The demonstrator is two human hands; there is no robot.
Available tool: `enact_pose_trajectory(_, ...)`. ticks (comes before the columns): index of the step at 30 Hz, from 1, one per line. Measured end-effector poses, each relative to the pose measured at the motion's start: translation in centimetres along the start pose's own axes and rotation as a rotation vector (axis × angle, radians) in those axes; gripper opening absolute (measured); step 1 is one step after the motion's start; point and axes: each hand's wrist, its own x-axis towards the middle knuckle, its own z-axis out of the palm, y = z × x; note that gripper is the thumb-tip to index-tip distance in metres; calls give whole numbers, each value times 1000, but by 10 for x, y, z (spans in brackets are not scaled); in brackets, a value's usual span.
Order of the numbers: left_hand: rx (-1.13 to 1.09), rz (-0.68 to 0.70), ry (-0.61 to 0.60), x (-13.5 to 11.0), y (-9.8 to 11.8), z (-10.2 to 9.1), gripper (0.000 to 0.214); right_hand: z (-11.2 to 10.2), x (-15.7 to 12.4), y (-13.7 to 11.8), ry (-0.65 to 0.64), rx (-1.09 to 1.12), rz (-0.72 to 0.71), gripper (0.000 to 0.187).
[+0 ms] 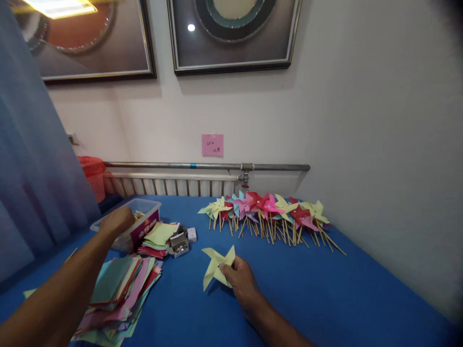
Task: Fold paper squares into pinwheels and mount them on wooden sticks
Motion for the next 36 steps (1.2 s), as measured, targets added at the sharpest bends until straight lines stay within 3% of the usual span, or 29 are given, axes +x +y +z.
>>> enact_pose_trajectory(3, 114, -75, -25, -4, 2, -7, 13, 2, -1, -5, -8, 19, 4, 30)
enact_pose_trajectory(5, 171, -100, 21, -6, 7, -17, 20, 3, -2, -9, -1, 33, 11, 29)
enact_pose_trajectory(8, 195, -88, 210, -9, 22, -35, 30, 4, -3, -14, -6, 59, 19, 29)
enact_pose_trajectory(10, 82, 6, 349, -21, 39, -39, 30, 4, -3, -14, -4, 62, 27, 29)
enact_pose_trajectory(11, -32, 87, 357, -31, 51, -37, 30, 4, -1, -13, 10, 58, 31, 30)
enact_pose_trajectory(14, -419, 213, 142, -77, 91, -10, 26, 0, 4, -8, 71, 52, 35, 32)
enact_pose_trajectory(17, -681, 103, -185, -130, 129, 30, 18, -5, 8, -4, 94, 86, 31, 35)
enact_pose_trajectory(21, -680, 94, -366, -176, 147, 61, 17, -9, 3, -11, 114, 142, 23, 37)
enact_pose_trajectory(25, -598, 177, -443, -185, 139, 65, 22, -8, -4, -21, 122, 162, 46, 38)
enact_pose_trajectory(30, -738, 200, -517, -181, 134, 69, 28, -9, -1, -17, 142, 171, 61, 44)
enact_pose_trajectory(33, -861, 106, -534, -178, 135, 76, 30, -10, 1, -13, 165, 166, 49, 46)
enact_pose_trajectory(36, -1028, -65, -666, -178, 139, 83, 31, -10, 0, -12, 182, 161, 32, 45)
